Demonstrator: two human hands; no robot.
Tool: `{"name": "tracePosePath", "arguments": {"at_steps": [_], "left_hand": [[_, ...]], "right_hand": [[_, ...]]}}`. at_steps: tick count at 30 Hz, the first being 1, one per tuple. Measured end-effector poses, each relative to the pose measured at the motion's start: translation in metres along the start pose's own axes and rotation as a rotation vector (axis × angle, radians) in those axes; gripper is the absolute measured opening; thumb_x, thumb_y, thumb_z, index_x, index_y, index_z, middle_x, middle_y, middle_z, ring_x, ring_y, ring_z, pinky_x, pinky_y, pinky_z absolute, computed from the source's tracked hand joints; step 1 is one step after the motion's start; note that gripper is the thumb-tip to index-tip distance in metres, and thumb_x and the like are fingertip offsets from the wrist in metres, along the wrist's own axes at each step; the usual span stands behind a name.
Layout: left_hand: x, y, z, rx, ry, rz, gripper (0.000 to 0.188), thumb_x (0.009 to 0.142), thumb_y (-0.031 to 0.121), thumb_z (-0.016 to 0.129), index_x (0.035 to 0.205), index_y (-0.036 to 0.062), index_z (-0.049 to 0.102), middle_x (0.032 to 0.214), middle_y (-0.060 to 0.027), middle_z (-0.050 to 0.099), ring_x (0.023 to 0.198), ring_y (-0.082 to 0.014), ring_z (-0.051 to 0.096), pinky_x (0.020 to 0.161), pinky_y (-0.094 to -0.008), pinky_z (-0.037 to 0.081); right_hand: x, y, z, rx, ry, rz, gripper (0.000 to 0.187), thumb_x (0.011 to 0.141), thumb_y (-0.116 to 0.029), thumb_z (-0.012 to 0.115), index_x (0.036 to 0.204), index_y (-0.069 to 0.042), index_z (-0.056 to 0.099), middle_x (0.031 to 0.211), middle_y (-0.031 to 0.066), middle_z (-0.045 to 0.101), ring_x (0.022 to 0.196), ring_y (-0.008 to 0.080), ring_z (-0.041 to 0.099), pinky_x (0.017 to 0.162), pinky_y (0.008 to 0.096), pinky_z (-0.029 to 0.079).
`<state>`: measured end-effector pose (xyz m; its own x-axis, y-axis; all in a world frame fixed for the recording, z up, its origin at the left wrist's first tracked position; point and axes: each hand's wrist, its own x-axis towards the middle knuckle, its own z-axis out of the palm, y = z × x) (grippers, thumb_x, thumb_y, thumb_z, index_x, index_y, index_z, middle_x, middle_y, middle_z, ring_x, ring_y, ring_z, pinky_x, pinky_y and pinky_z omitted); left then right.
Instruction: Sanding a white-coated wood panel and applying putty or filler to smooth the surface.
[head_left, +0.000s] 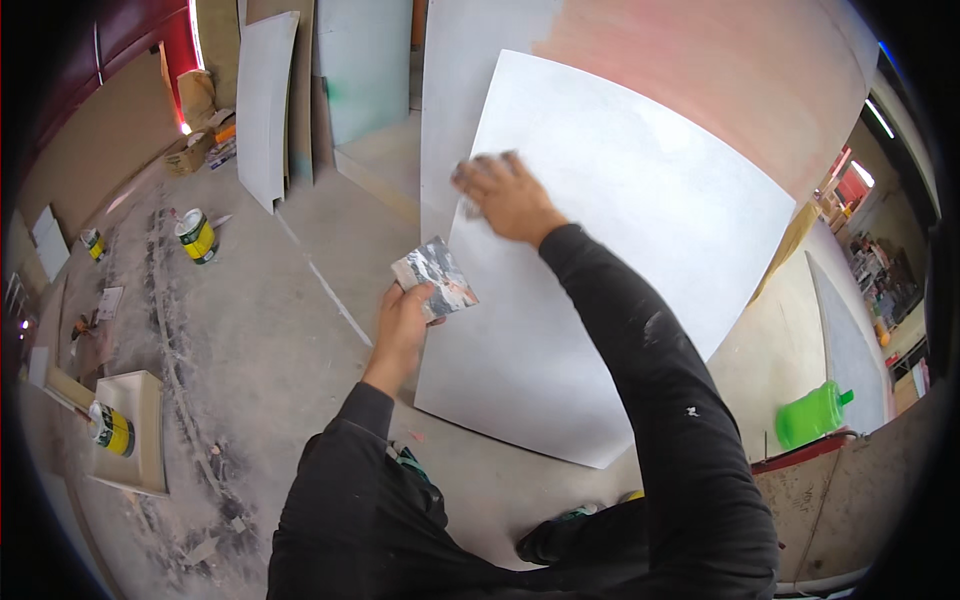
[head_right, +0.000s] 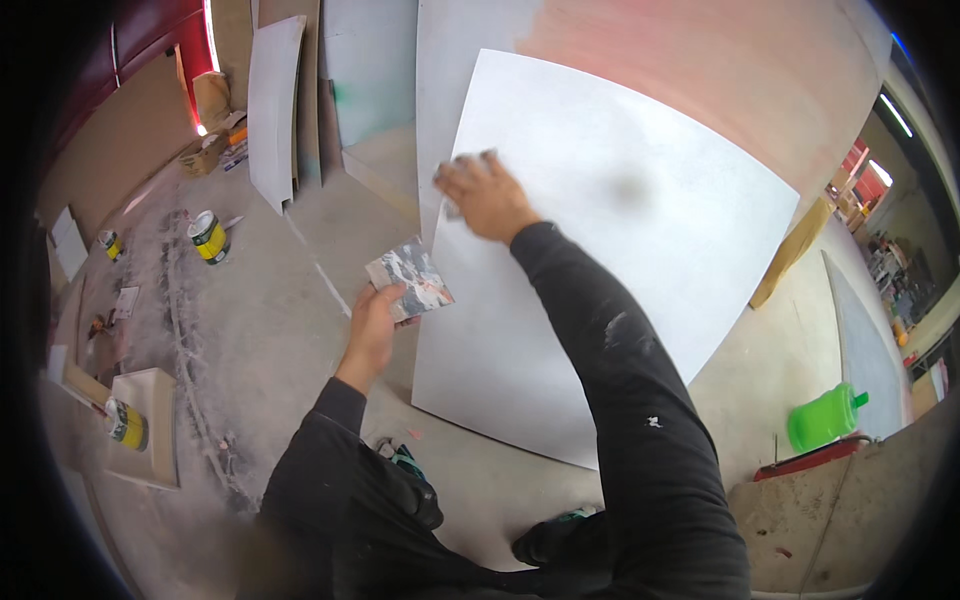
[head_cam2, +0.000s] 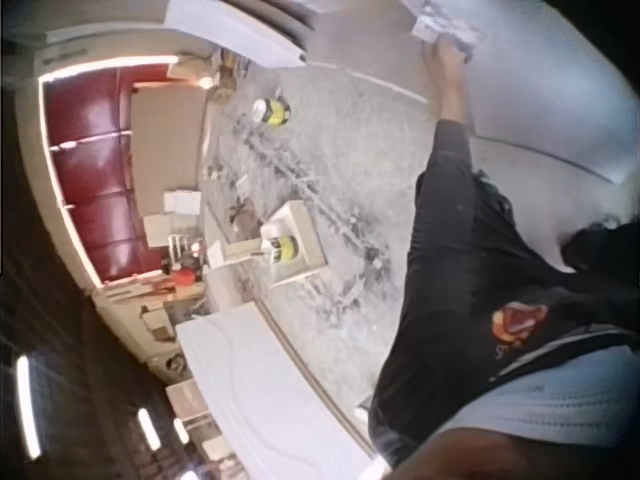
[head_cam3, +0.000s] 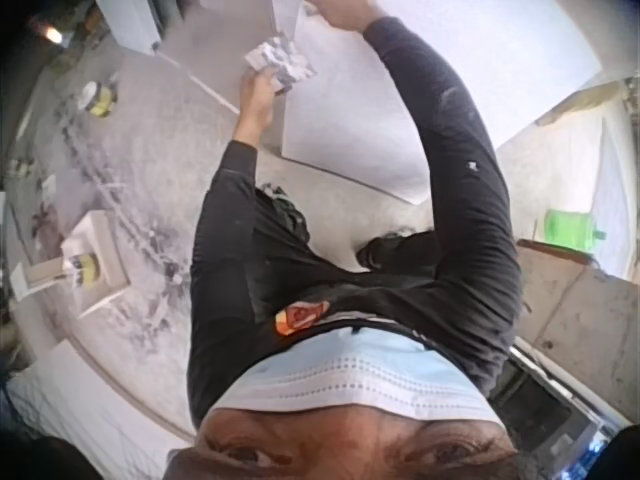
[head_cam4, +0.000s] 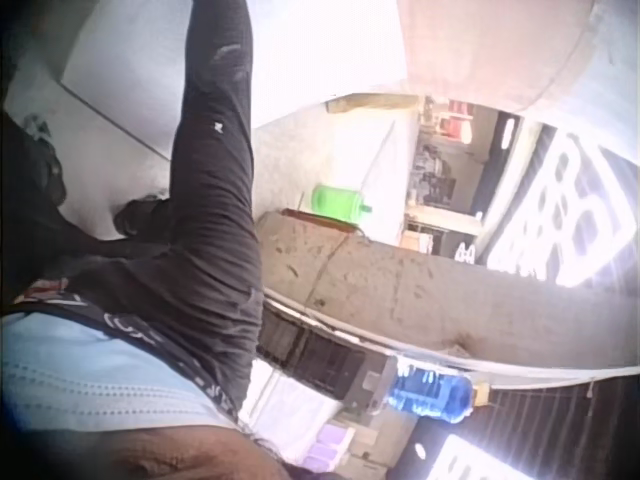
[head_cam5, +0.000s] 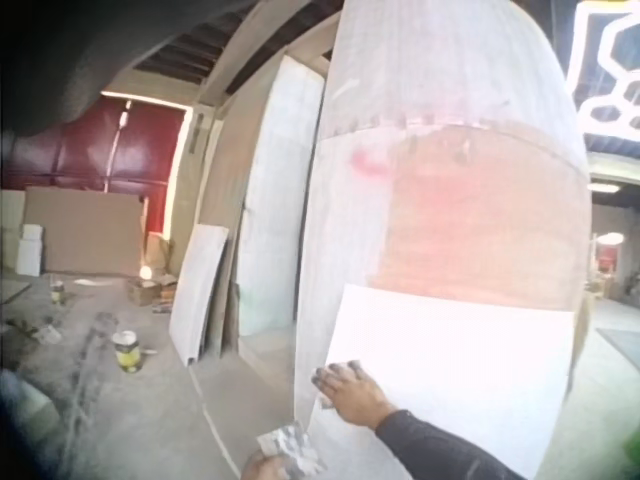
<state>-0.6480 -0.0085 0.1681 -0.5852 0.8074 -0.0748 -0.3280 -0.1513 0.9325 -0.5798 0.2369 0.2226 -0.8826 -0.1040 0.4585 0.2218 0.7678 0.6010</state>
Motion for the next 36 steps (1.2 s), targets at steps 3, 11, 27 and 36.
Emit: {"name": "tracePosePath", "arguments": {"at_steps": [3, 11, 27, 36], "left_hand": [[-0.007, 0.007, -0.002, 0.022, 0.005, -0.003, 0.032, 0.091, 0.017, 0.052, 0.12, 0.005, 0.054, 0.111, -0.0059, 0.064, 0.097, -0.0169, 0.063, 0.078, -0.0343, 0.052], [0.002, -0.004, -0.009, 0.053, 0.009, -0.036, 0.033, 0.09, 0.017, 0.053, 0.121, 0.0062, 0.054, 0.111, -0.0047, 0.063, 0.097, -0.0169, 0.062, 0.078, -0.0355, 0.052], [0.0, -0.001, -0.007, 0.035, -0.01, -0.001, 0.035, 0.089, 0.019, 0.054, 0.121, 0.0053, 0.054, 0.11, -0.0063, 0.064, 0.094, -0.0161, 0.063, 0.072, -0.0315, 0.05], [-0.007, -0.003, -0.009, -0.04, 0.047, 0.057, 0.034, 0.089, 0.02, 0.055, 0.121, 0.0068, 0.053, 0.109, -0.0053, 0.064, 0.093, -0.0165, 0.063, 0.073, -0.0325, 0.049]], "right_hand": [[0.046, 0.044, -0.024, -0.026, 0.124, 0.242, 0.05, 0.09, -0.028, 0.053, 0.139, -0.016, 0.048, 0.141, 0.0051, 0.046, 0.128, 0.0262, 0.042, 0.103, 0.0521, 0.033], [0.076, 0.052, -0.031, 0.114, 0.117, 0.562, 0.056, 0.091, -0.034, 0.05, 0.142, -0.012, 0.042, 0.144, 0.008, 0.041, 0.132, 0.0327, 0.036, 0.105, 0.0589, 0.024], [-0.244, 0.209, -0.139, 0.027, 0.413, 1.841, 0.061, 0.094, -0.047, 0.045, 0.145, -0.016, 0.036, 0.151, 0.0111, 0.031, 0.132, 0.0435, 0.03, 0.105, 0.0599, 0.029], [-0.078, 0.062, -0.055, 0.105, 0.147, 0.745, 0.055, 0.086, -0.024, 0.054, 0.137, -0.008, 0.043, 0.136, 0.0159, 0.046, 0.124, 0.038, 0.042, 0.096, 0.0587, 0.033]]}}
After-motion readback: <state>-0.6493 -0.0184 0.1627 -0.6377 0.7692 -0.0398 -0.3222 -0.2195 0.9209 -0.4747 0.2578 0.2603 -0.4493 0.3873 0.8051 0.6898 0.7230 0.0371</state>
